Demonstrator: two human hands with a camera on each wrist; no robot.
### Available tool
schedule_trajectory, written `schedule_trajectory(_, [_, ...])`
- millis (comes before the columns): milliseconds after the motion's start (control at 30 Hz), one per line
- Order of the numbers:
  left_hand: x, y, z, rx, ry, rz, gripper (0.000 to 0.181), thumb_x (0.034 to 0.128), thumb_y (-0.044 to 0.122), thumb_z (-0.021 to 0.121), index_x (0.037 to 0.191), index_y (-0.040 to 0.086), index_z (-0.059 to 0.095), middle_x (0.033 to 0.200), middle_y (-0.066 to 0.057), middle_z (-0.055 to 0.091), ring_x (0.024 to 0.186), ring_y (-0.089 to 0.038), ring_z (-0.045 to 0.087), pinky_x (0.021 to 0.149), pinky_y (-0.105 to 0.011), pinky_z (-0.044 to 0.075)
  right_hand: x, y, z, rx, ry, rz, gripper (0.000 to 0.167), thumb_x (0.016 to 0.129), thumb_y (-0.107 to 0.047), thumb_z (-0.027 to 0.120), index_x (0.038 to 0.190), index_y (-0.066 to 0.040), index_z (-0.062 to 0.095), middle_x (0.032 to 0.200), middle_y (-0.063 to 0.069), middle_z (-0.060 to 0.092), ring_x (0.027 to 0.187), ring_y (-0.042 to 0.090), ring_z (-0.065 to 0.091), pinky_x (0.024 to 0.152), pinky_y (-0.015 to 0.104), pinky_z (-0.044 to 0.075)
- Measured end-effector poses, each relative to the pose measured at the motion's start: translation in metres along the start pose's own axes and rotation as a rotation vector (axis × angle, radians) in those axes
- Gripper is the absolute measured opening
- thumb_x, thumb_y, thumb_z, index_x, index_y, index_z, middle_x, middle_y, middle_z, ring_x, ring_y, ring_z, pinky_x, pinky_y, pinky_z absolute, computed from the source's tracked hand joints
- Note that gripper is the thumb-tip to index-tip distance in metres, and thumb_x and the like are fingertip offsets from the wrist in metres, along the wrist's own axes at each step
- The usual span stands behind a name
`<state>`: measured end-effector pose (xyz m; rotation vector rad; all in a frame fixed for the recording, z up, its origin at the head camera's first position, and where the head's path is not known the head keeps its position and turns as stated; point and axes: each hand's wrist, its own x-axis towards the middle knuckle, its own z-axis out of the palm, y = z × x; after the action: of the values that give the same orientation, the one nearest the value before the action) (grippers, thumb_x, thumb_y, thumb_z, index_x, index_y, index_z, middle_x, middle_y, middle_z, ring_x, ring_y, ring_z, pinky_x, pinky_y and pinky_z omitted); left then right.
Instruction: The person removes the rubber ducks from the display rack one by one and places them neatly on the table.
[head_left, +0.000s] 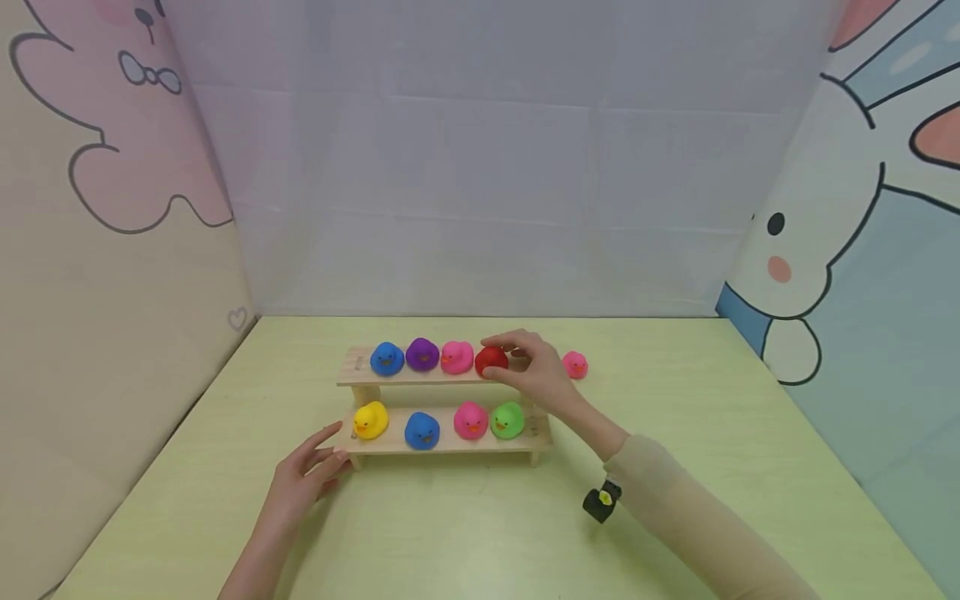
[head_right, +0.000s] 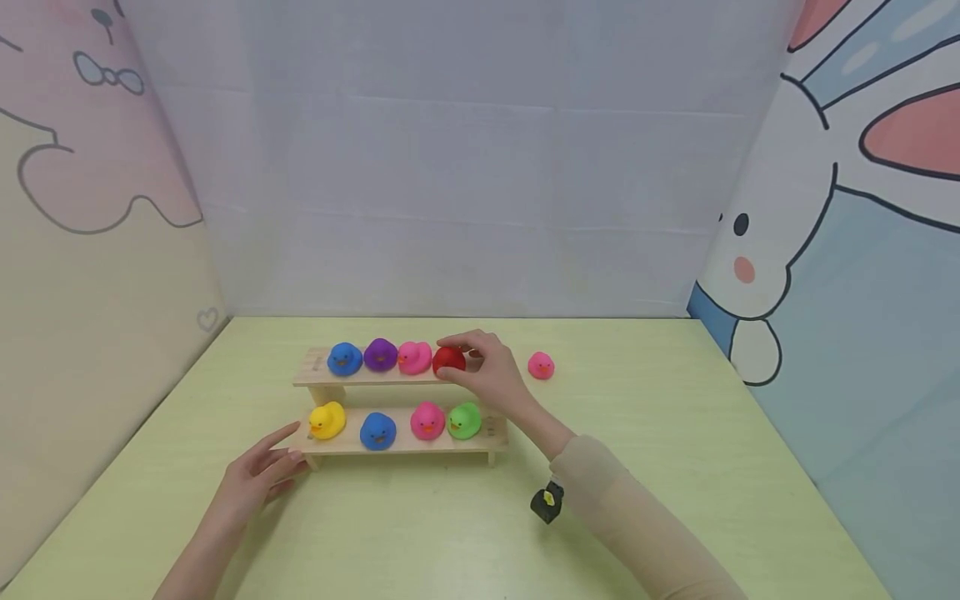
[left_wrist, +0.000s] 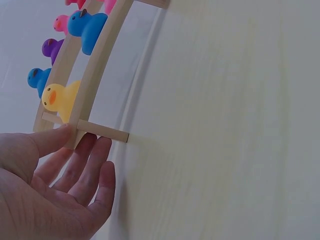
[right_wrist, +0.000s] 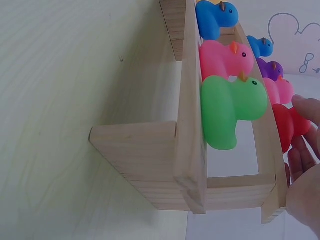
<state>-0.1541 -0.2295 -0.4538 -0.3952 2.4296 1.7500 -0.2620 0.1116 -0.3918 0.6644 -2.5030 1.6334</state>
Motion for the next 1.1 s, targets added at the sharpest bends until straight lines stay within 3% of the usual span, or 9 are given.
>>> schedule_trajectory(333, [-0.0016, 0.0005, 0.0004, -0.011, -0.001, -0.003, 0.056, 0.0986, 0.027, 0.061, 0.151, 0.023, 0.041, 0.117, -0.001, 0.071, 0.097, -0.001, 0.071, 0.098, -0.041, 0.054, -0.0005, 0.0007, -0.0006, -0.009, -0.010, -0.012, 0.042, 0.086, -0.017, 0.078, 0.126, -0.012, 0.067, 0.119, 0.008, 0.063, 0.108, 0.025, 0.056, 0.099, 0.056, 0.050])
schedule_trajectory(800, [-0.0003, -0.0006, 0.0004, -0.002, 0.005, -0.011, 0.056, 0.0987, 0.027, 0.061, 0.151, 0.023, 0.041, 0.115, 0.000, 0.071, 0.097, -0.001, 0.070, 0.094, -0.036, 0.056, -0.0012, 0.0016, -0.0018, 0.014, -0.017, 0.006, 0.042, 0.087, -0.017, 0.077, 0.128, -0.015, 0.067, 0.123, 0.009, 0.063, 0.112, 0.027, 0.059, 0.097, 0.046, 0.054])
schedule_trajectory(1100, [-0.0014, 0.0013, 0.0005, -0.007, 0.007, -0.013, 0.055, 0.0986, 0.029, 0.061, 0.151, 0.025, 0.042, 0.114, 0.001, 0.071, 0.094, 0.004, 0.068, 0.093, -0.033, 0.056, 0.0005, -0.0018, -0.0018, 0.005, -0.037, 0.023, 0.045, 0.088, -0.008, 0.073, 0.132, -0.004, 0.063, 0.127, 0.017, 0.062, 0.115, 0.033, 0.057, 0.097, 0.050, 0.053])
